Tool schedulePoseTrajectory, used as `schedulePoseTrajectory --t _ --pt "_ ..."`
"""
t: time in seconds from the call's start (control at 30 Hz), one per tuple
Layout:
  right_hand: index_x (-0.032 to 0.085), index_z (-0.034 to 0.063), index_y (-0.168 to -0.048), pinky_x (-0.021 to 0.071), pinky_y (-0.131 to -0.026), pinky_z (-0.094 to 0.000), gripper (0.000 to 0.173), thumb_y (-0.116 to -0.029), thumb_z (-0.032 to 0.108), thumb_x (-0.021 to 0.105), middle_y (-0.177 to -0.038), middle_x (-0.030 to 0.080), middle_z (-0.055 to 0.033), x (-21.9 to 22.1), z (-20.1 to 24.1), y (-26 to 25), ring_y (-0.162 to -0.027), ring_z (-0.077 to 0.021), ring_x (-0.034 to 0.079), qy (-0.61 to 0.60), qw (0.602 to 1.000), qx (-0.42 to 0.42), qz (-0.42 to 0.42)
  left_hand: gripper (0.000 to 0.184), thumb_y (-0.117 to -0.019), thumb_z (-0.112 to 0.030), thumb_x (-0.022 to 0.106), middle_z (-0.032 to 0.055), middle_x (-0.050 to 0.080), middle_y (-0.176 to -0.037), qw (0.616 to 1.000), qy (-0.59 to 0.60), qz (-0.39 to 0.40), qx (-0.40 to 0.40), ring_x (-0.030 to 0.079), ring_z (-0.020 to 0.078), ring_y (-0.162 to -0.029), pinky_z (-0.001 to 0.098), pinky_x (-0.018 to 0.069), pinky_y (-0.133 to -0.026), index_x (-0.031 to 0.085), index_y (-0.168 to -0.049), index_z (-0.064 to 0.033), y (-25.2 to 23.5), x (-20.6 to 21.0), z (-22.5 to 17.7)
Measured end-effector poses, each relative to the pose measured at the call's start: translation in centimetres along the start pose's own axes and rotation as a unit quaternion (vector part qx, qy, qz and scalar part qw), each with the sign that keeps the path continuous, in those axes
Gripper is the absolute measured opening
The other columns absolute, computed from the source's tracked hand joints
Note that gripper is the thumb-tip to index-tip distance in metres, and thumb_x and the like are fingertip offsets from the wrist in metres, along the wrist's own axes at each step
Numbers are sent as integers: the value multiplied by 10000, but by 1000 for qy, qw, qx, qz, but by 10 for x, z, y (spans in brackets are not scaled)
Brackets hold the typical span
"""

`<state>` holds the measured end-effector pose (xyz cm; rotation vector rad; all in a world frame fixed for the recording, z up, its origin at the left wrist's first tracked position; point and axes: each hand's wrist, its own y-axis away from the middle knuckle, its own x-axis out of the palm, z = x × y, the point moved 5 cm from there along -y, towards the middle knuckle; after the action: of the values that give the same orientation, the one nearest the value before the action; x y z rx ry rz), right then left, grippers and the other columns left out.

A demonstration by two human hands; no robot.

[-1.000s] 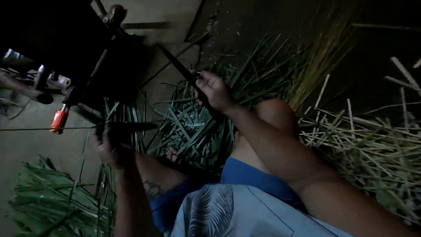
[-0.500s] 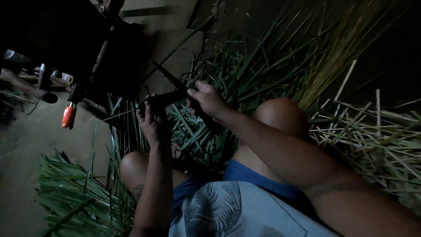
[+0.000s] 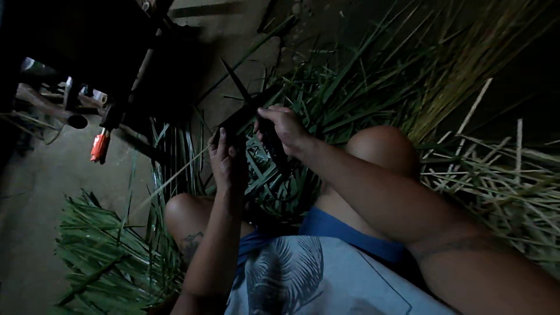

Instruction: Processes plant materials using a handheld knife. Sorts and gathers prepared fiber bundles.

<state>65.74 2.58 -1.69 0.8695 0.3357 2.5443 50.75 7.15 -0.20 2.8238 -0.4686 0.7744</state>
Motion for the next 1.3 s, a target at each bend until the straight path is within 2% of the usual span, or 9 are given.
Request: schedulePoseTrajectory --t 0.07,0.13,0.2,0.27,0.33,0.43,0.57,0.97,1.3 --pt "583 25 -1076 562 -526 -281 296 -1121 271 425 -816 669 -82 -3 4 0 -575 -152 627 0 1000 -9 -2 236 -1079 -265 530 49 672 -1062 998 -9 9 -57 681 169 -985 378 554 -979 516 -1288 -154 9 -2 4" --pt "583 23 -1059 561 -514 -278 287 -1119 259 432 -795 664 -81 -9 11 -1 -564 -149 624 7 999 -30 -17 382 -1102 -318 461 108 626 -1356 988 -79 55 -120 654 243 -1200 419 538 -1032 437 -1425 -116 26 -3 1" --pt "588 27 -1047 565 -520 -280 286 -1117 261 441 -794 671 -78 -15 20 0 -571 -149 630 28 998 -46 -24 393 -1105 -278 461 163 649 -1321 965 -229 111 -64 685 307 -1148 473 589 -965 530 -1398 -26 48 -4 -11" --pt "598 25 -1062 565 -515 -279 279 -1114 256 450 -791 678 -78 -19 28 2 -569 -149 637 52 997 -56 -24 214 -1059 -116 552 103 720 -1162 876 -425 150 170 722 202 -989 363 631 -839 657 -1215 -13 69 -8 -35" --pt "590 21 -1071 567 -512 -274 270 -1115 247 449 -792 678 -77 -22 31 4 -567 -146 638 67 995 -64 -23 205 -995 -121 659 76 685 -1225 736 -573 136 334 643 192 -1149 384 542 -997 695 -1182 -45 78 -18 -60" --pt "589 27 -1091 569 -513 -270 262 -1112 252 457 -807 678 -73 -23 32 7 -577 -145 644 71 995 -61 -25 418 -1027 -302 625 114 590 -1396 649 -706 101 266 548 262 -1304 469 449 -1101 598 -1386 -90 64 -41 -75" --pt "592 36 -1054 560 -503 -272 269 -1114 257 451 -790 677 -66 -20 32 10 -567 -146 637 55 996 -69 -32 276 -1035 -107 573 98 708 -1123 696 -683 112 191 691 166 -946 368 589 -837 654 -1297 -75 53 -68 -68" --pt "601 -5 -1179 570 -537 -271 253 -1109 194 463 -777 657 -78 23 -18 31 -590 -138 636 168 973 -23 155 220 -1058 -99 517 92 703 -1047 748 -649 75 118 681 180 -856 409 587 -784 644 -1234 -65 58 -62 -51" --pt "574 -9 -1328 557 -527 -255 312 -1116 182 448 -789 638 -86 44 -47 42 -588 -137 625 195 951 18 237 157 -1048 -80 548 75 682 -897 761 -630 63 143 651 133 -733 322 576 -684 651 -1153 -26 60 -48 -41"
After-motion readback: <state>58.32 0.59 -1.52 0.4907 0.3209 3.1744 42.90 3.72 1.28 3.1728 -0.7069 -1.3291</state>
